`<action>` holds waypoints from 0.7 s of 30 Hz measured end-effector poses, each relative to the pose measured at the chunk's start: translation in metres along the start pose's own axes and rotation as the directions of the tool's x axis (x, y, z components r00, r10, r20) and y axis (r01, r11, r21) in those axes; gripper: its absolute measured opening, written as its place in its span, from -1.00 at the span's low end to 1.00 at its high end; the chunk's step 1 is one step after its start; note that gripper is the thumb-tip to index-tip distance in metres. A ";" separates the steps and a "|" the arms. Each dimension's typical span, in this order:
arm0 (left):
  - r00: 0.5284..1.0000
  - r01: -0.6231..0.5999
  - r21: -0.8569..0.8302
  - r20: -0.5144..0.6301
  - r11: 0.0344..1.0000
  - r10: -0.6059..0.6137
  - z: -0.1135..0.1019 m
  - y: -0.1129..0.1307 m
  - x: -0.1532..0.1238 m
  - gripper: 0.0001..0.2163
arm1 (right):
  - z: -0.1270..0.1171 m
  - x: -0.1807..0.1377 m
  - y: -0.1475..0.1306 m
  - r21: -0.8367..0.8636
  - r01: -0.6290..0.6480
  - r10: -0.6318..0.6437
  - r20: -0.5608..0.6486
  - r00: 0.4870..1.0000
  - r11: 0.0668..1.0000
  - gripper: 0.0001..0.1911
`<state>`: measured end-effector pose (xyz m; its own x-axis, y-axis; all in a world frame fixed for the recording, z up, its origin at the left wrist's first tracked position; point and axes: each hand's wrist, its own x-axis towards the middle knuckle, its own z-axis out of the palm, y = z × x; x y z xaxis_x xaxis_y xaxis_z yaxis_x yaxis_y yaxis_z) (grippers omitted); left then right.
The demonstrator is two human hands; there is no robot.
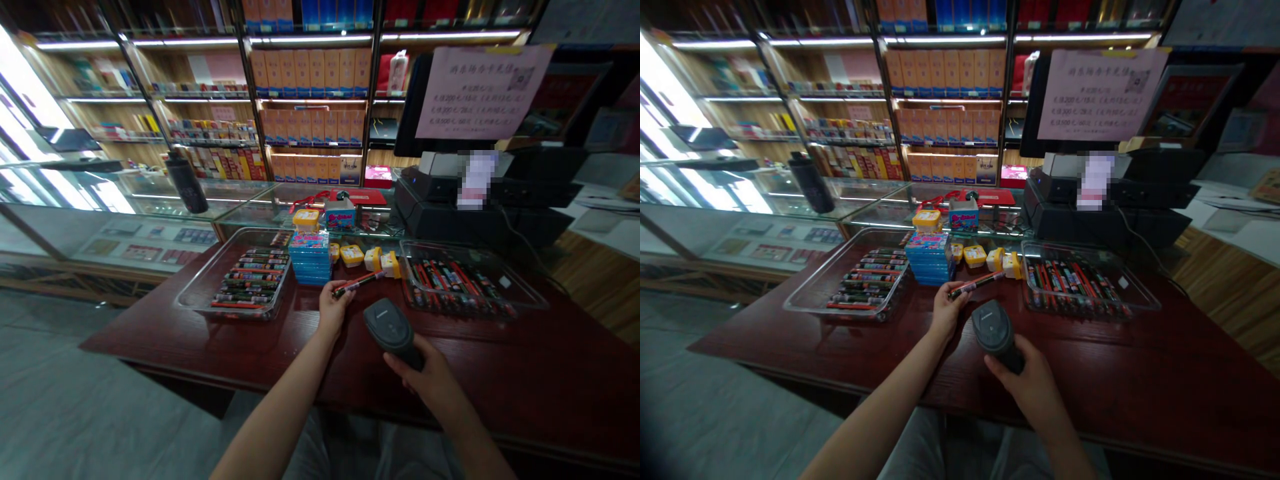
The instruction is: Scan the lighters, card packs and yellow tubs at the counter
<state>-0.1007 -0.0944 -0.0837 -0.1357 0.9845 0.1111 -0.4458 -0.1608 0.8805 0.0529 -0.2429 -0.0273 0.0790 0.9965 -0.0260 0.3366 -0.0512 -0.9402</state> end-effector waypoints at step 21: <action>0.991 -0.102 -0.036 -0.090 0.994 0.098 0.003 0.049 -0.017 -0.65 | -0.010 0.039 0.049 -0.851 0.019 -0.290 -0.159 0.944 0.525 -0.65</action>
<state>-0.1180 -0.1188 -0.0409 -0.2576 0.9536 0.1556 -0.4611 -0.2628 0.8476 0.0819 -0.2067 -0.0706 0.1255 0.9449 0.3024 0.9766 -0.0641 -0.2051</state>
